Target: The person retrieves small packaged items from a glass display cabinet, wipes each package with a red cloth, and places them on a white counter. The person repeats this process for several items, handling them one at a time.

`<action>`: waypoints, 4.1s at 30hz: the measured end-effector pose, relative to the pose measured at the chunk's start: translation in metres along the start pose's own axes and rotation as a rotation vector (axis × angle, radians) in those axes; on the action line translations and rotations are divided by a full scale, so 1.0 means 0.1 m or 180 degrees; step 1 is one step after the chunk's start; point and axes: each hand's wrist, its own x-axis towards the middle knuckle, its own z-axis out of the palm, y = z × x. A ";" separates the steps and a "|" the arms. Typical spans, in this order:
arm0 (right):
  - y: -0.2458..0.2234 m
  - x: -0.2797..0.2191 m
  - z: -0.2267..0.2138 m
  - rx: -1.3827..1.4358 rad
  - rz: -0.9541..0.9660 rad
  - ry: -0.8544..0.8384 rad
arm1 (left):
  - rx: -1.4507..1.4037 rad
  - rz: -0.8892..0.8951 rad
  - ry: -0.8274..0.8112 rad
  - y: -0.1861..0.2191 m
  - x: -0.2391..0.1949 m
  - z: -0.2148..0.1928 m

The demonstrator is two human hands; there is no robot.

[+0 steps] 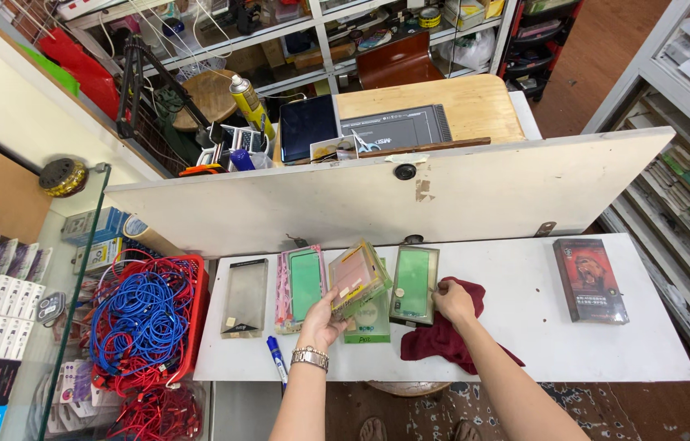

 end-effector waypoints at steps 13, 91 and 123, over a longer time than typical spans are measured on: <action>-0.24 -0.25 0.27 -0.1147 0.0396 -0.0081 | 0.0404 0.0226 -0.0156 0.01 -0.10 0.06; -0.55 -0.60 0.20 0.2454 0.1021 -0.0780 | 0.3301 0.2804 0.1257 0.30 -0.05 0.06; -0.80 -1.07 0.34 0.2442 0.0359 -0.0319 | 0.2640 0.1278 -0.0984 -0.26 -0.05 0.34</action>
